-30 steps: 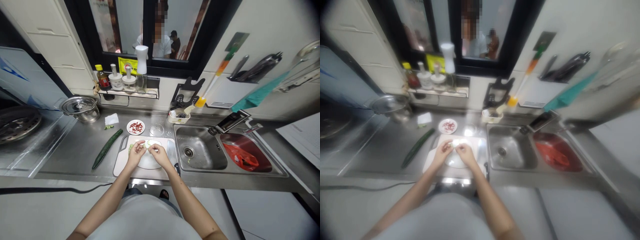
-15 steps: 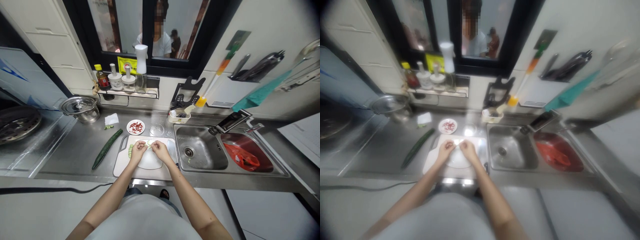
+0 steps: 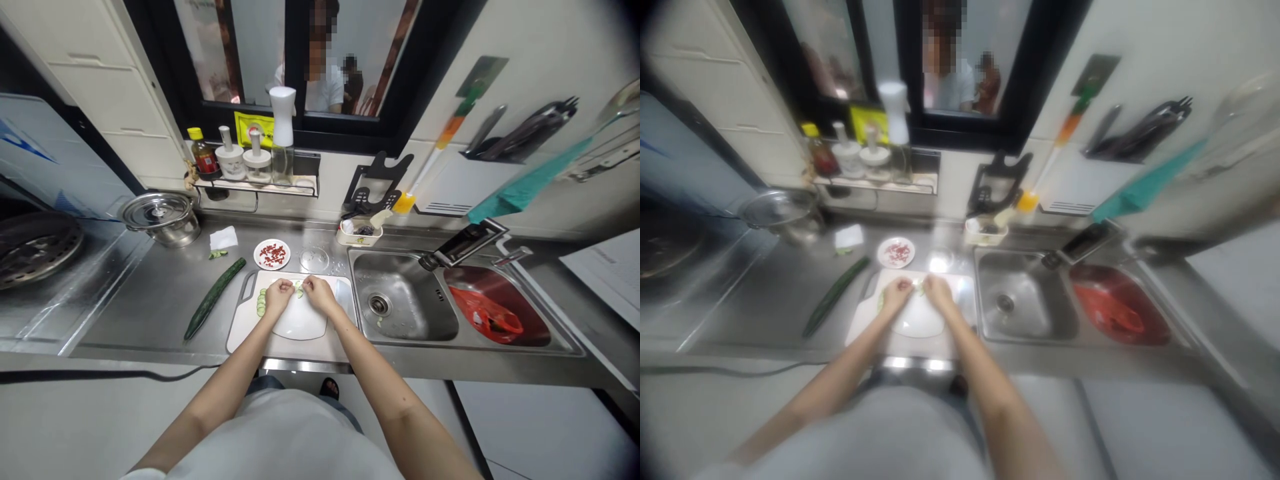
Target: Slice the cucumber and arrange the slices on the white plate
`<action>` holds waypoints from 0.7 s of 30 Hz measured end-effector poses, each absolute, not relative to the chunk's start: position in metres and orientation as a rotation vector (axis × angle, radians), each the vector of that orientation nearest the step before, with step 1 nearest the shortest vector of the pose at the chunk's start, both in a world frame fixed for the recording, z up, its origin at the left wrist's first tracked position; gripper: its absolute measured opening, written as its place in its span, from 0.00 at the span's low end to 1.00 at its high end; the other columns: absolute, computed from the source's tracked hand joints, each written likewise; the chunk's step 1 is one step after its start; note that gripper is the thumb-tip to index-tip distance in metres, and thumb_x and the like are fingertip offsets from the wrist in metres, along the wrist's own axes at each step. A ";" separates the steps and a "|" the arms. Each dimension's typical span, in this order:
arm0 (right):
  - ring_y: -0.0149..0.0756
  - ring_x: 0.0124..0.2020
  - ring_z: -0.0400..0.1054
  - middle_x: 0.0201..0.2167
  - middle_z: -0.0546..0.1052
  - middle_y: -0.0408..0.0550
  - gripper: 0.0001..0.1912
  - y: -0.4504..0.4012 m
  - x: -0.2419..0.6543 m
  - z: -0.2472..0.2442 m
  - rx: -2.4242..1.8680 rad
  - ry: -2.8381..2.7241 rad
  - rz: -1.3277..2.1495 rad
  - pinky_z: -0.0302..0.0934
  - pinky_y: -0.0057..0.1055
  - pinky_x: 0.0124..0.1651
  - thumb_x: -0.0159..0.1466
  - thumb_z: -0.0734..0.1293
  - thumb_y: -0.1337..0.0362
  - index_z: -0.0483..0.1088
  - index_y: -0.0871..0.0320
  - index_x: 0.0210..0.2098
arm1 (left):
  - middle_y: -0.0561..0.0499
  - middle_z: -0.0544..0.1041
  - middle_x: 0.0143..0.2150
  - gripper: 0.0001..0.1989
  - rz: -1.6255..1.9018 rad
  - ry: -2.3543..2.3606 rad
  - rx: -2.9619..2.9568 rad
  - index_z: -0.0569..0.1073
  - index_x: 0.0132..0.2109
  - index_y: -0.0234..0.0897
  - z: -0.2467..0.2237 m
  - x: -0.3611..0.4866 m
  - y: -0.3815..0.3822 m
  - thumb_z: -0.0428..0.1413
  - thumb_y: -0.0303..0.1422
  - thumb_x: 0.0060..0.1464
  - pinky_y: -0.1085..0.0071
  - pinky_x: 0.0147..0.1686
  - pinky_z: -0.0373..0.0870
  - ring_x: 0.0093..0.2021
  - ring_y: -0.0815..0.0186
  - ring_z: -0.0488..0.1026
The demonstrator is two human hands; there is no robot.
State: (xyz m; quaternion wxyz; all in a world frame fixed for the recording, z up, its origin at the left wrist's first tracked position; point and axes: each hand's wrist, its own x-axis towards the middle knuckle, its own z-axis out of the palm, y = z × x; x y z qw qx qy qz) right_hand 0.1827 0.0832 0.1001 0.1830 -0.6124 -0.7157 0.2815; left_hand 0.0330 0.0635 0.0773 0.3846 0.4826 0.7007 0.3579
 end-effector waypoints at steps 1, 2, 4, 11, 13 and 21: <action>0.31 0.29 0.65 0.28 0.76 0.47 0.10 0.084 0.182 0.098 -1.742 -2.036 0.783 0.51 0.25 0.34 0.64 0.60 0.66 0.73 0.60 0.36 | 0.50 0.79 0.32 0.07 0.903 1.804 1.245 0.76 0.37 0.37 0.076 0.033 0.065 0.58 0.30 0.47 0.72 0.38 0.67 0.35 0.66 0.74; 0.31 0.30 0.65 0.30 0.76 0.47 0.10 0.086 0.182 0.097 -1.762 -2.060 0.769 0.51 0.25 0.34 0.64 0.60 0.66 0.73 0.60 0.36 | 0.50 0.79 0.32 0.07 0.891 1.821 1.257 0.76 0.37 0.36 0.074 0.033 0.066 0.58 0.30 0.47 0.72 0.38 0.66 0.35 0.66 0.74; 0.32 0.33 0.67 0.32 0.77 0.49 0.10 0.088 0.181 0.095 -1.816 -2.124 0.732 0.51 0.25 0.35 0.65 0.59 0.65 0.73 0.60 0.38 | 0.50 0.79 0.33 0.07 0.833 1.874 1.312 0.76 0.37 0.37 0.071 0.034 0.068 0.58 0.30 0.47 0.73 0.37 0.64 0.35 0.66 0.74; 0.35 0.39 0.69 0.40 0.78 0.52 0.13 0.094 0.176 0.091 -1.968 -2.324 0.672 0.51 0.27 0.36 0.67 0.57 0.64 0.72 0.58 0.43 | 0.50 0.80 0.34 0.06 0.606 2.017 1.475 0.76 0.36 0.41 0.064 0.038 0.071 0.56 0.31 0.50 0.71 0.36 0.59 0.38 0.63 0.74; 0.35 0.40 0.69 0.41 0.78 0.52 0.13 0.094 0.174 0.090 -1.982 -2.340 0.673 0.52 0.27 0.37 0.67 0.58 0.64 0.72 0.58 0.44 | 0.49 0.80 0.35 0.07 0.570 2.046 1.527 0.76 0.37 0.42 0.065 0.040 0.071 0.55 0.31 0.51 0.70 0.38 0.59 0.39 0.61 0.74; 0.37 0.42 0.69 0.43 0.77 0.54 0.13 0.096 0.173 0.086 -1.991 -2.383 0.652 0.53 0.28 0.39 0.68 0.56 0.65 0.71 0.58 0.45 | 0.47 0.80 0.36 0.09 0.469 2.072 1.575 0.77 0.38 0.40 0.069 0.045 0.074 0.53 0.31 0.52 0.69 0.39 0.58 0.41 0.61 0.74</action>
